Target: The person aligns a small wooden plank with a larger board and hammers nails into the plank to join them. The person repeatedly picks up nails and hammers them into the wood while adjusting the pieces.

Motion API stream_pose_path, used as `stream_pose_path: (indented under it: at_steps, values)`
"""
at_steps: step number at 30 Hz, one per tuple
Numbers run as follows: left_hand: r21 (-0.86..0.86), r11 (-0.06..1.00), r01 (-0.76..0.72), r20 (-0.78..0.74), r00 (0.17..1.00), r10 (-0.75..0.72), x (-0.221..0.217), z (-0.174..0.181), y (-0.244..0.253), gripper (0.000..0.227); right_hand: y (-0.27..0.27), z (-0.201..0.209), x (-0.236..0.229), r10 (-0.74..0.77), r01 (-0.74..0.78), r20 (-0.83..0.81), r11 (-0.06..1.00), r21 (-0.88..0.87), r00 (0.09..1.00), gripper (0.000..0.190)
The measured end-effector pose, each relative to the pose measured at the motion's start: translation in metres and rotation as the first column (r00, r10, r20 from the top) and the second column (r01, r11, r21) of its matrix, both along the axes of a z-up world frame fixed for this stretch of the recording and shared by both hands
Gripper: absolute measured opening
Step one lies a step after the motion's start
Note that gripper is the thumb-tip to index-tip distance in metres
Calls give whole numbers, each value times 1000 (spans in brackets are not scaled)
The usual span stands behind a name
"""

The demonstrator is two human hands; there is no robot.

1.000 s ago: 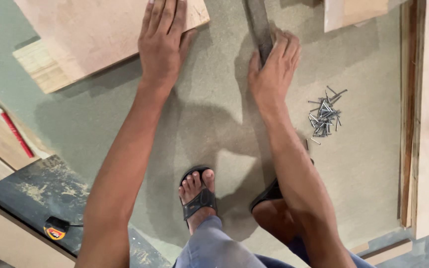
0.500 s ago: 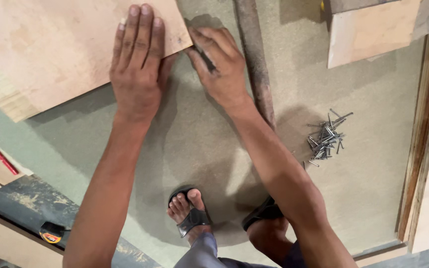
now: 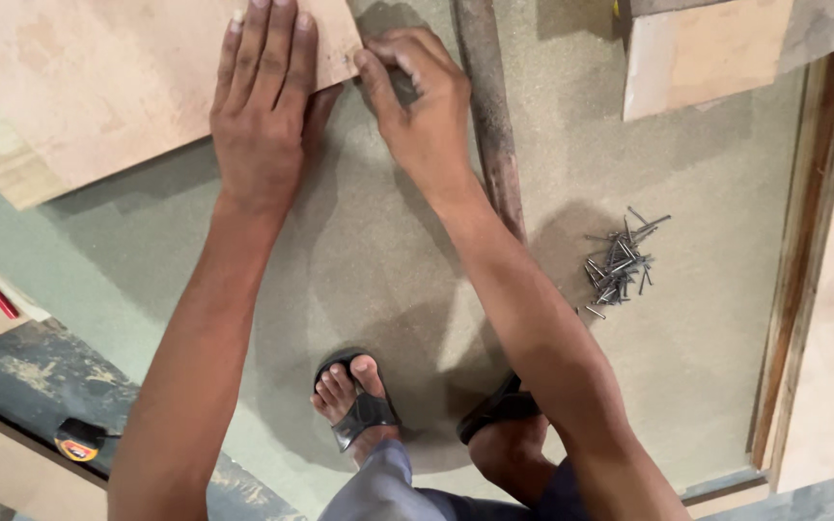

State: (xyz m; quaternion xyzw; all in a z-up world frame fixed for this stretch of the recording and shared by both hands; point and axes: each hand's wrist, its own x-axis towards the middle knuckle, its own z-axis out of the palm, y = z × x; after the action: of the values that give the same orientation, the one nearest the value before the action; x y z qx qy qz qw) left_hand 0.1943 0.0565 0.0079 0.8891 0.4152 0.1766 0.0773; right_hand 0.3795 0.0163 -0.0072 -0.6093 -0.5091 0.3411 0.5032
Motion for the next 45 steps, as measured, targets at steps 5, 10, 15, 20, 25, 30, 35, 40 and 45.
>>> stream_pose_path:
  at_steps: [5, 10, 15, 20, 25, 30, 35, 40, 45]
  values:
    - [19, 1000, 6, 13, 1000, -6, -9, -9, -6, 65, 5, 7, -1, 36, -36, -5, 998, -59, 999, 16]
    - [93, 990, -106, 112, 989, 96, -2, -38, -15, 65, 2, 1, 0, 40, -43, -34, 995, -91, 999, 17]
    - [124, 985, -124, 191, 977, 99, -2, -45, -14, 63, -1, -5, -3, 9, -10, -15, 997, -79, 1000, 17]
    - [105, 987, -120, 204, 974, 97, -2, -36, -12, 67, 4, 3, -9, -34, 34, 0, 992, -119, 999, 22]
    - [120, 983, -135, 133, 984, 119, 1, -39, -10, 68, -30, 33, 6, -99, 112, 581, 994, 14, 808, 35]
    - [85, 986, -143, 120, 984, 133, 2, -43, -13, 68, -73, 39, 29, 17, 337, 740, 883, -326, 673, 64]
    - [-2, 987, -161, 62, 985, 161, 2, -34, -14, 69, -78, 36, 39, -84, 258, 722, 957, -133, 687, 38]
    - [21, 988, -153, 55, 987, 152, 4, -23, -11, 67, -96, 91, 29, 41, 44, 386, 977, -208, 921, 23]
    - [35, 988, -148, 91, 985, 145, 3, -22, -14, 64, -117, 136, 21, 160, -33, 419, 955, -294, 894, 28]
